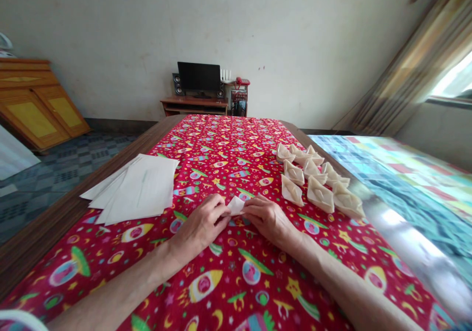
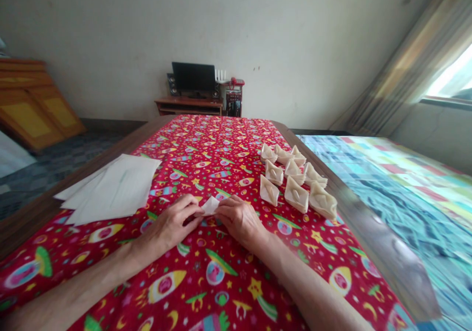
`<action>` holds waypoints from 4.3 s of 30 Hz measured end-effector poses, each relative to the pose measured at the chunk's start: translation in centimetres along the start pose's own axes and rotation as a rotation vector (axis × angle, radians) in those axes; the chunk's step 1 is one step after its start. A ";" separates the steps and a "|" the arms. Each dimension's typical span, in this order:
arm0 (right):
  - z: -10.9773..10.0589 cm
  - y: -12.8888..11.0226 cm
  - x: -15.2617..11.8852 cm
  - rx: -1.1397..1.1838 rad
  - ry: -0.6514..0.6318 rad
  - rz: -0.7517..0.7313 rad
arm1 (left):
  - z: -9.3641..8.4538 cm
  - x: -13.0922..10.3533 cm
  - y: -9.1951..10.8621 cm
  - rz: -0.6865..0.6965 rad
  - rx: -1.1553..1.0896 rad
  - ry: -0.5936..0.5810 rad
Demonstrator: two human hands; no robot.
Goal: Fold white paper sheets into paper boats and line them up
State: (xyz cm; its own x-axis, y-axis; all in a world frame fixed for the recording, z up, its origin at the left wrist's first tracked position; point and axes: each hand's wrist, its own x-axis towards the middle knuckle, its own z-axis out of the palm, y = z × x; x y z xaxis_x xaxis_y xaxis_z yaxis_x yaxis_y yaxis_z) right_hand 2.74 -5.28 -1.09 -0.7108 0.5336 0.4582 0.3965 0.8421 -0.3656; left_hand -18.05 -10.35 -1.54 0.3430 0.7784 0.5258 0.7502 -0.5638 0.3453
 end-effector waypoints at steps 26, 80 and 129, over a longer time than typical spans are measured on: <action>0.5 -0.4 0.6 -0.265 0.048 0.351 | -0.6 0.5 -0.7 -0.266 0.108 -0.133; -0.2 -1.8 0.2 -0.488 0.044 0.136 | -0.9 -0.2 1.2 0.061 0.219 -0.299; -0.5 -1.3 1.1 -0.619 -0.120 -0.067 | -0.8 1.1 0.0 -0.092 0.060 -0.103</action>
State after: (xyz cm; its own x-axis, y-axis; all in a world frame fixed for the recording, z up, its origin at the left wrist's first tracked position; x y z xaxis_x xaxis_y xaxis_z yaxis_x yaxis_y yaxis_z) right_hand 1.68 -5.74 0.30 -0.7918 0.4959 0.3565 0.5857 0.7820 0.2132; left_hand -18.10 -9.71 -0.28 0.3257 0.8518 0.4103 0.8124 -0.4741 0.3395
